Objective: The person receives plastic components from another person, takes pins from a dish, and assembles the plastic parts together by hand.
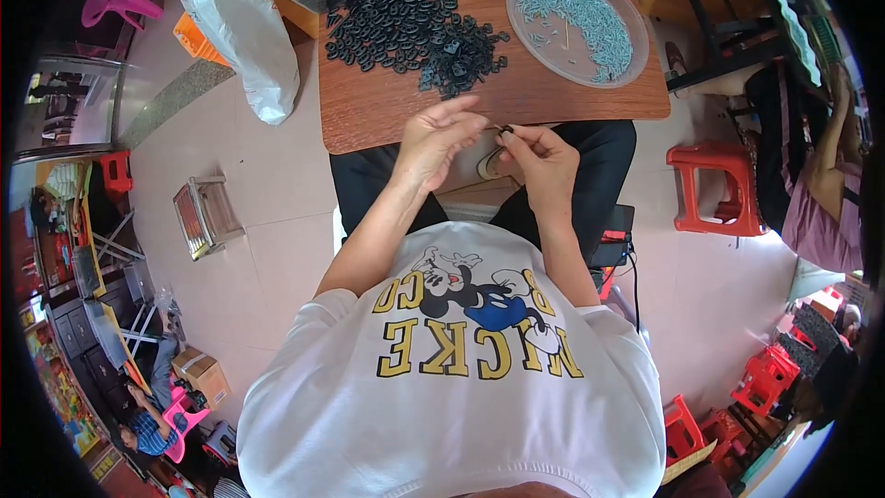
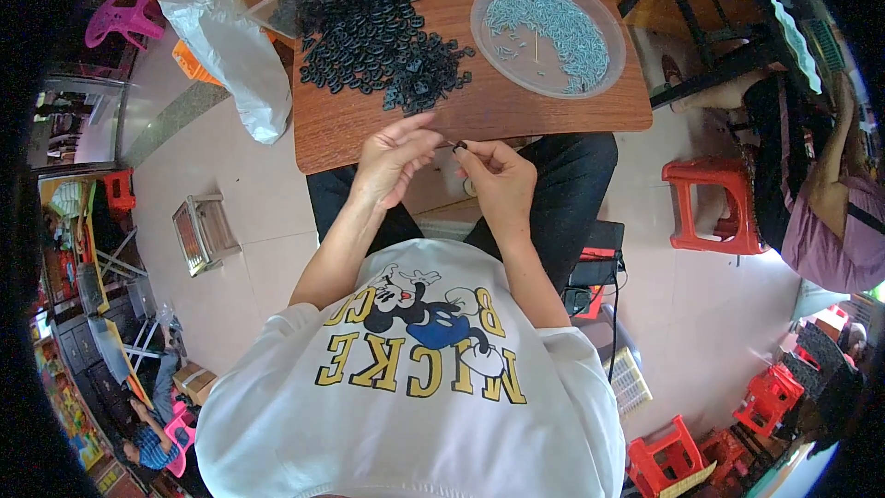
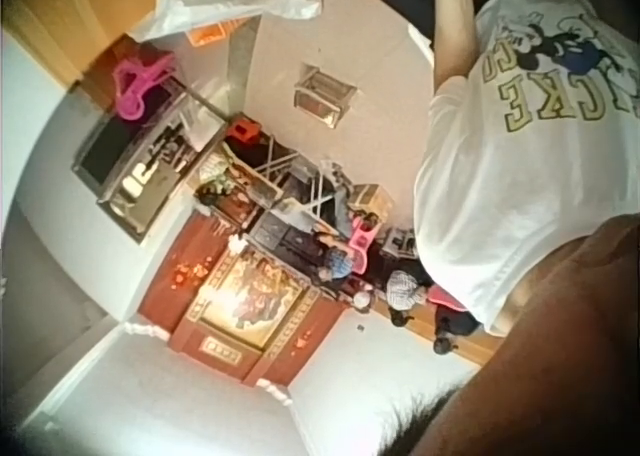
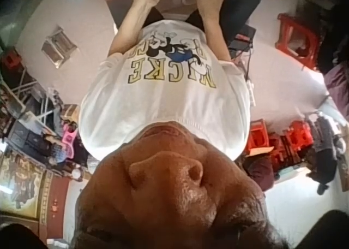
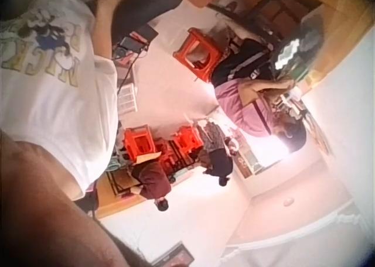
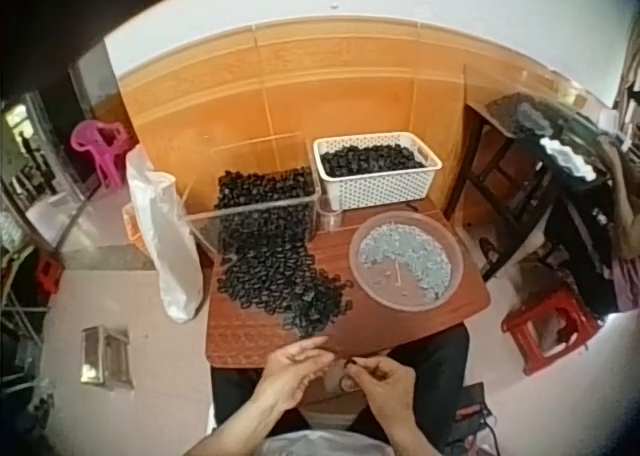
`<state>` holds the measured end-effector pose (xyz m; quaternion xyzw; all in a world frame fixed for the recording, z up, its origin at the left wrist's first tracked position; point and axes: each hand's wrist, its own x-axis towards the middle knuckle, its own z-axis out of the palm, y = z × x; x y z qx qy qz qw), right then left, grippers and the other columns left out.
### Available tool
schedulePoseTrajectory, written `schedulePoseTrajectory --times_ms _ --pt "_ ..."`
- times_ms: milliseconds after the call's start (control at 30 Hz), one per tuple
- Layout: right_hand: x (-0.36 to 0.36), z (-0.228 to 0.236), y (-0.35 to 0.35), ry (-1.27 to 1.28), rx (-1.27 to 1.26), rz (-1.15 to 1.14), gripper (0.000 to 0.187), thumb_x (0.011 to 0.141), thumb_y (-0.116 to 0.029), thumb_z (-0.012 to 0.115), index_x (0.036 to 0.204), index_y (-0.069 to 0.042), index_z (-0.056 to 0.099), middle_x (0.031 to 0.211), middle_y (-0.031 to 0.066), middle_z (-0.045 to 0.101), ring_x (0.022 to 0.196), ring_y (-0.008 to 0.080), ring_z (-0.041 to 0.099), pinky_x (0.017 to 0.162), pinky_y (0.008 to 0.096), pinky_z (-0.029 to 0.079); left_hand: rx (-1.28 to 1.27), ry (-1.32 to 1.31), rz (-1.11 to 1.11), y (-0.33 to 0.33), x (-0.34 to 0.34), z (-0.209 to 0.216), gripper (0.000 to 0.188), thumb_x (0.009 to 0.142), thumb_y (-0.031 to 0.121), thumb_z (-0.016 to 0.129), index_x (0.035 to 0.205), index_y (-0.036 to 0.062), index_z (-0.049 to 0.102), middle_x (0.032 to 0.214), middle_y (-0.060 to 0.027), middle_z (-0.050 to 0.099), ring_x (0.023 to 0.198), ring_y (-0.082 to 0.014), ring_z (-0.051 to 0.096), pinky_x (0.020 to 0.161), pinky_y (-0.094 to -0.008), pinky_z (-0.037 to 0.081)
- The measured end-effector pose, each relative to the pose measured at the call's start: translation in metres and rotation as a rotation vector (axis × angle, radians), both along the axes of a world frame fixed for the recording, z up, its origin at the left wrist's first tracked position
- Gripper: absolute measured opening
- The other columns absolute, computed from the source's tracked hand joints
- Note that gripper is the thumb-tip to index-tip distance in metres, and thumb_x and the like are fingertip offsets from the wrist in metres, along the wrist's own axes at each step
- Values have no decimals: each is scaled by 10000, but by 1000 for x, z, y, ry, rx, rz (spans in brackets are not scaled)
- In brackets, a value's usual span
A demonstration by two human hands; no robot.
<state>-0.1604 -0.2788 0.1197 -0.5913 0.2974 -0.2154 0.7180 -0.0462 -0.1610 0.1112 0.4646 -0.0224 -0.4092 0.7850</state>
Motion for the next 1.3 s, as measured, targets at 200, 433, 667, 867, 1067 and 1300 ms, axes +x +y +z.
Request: schedulePoseTrajectory --times_ms 200,433,667,867,1067,1300 --pt "-2 0 -9 -80 2 -22 108 823 4 635 918 54 646 829 97 670 690 103 617 680 206 486 702 -927 249 25 44 -6 151 762 86 699 878 -10 690 772 -74 624 637 -114 546 606 -258 445" --pt "0 -11 -3 -72 43 9 119 819 -65 671 918 0 672 792 12 646 673 56 569 604 179 427 813 -1149 344 30 75 8 160 797 73 645 925 -18 673 862 -139 619 801 -277 619 737 -323 471" --pt "4 -13 -2 -56 26 27 113 809 -57 679 907 -1 678 787 -18 628 688 36 524 627 177 415 916 -1249 142 27 90 0 199 782 84 664 962 -1 672 908 -151 603 836 -286 606 761 -351 469" --pt "7 -14 -1 -45 63 54 107 809 -55 677 904 -6 679 765 -21 617 668 32 513 591 174 402 889 -1259 183 32 91 -7 200 766 65 692 955 3 677 847 -101 596 682 -173 541 664 -297 462" --pt "6 -18 1 -59 74 100 126 821 -33 658 936 17 646 759 9 617 606 45 551 506 174 434 883 -1102 95 37 91 -1 219 755 46 701 969 5 680 836 -77 597 682 -142 550 658 -268 460" --pt "19 7 6 -67 65 139 115 807 -66 679 903 -4 682 765 -29 624 666 22 510 598 172 399 699 -1078 57 51 81 0 203 781 19 681 982 -13 676 901 -74 636 718 -135 590 671 -260 484"
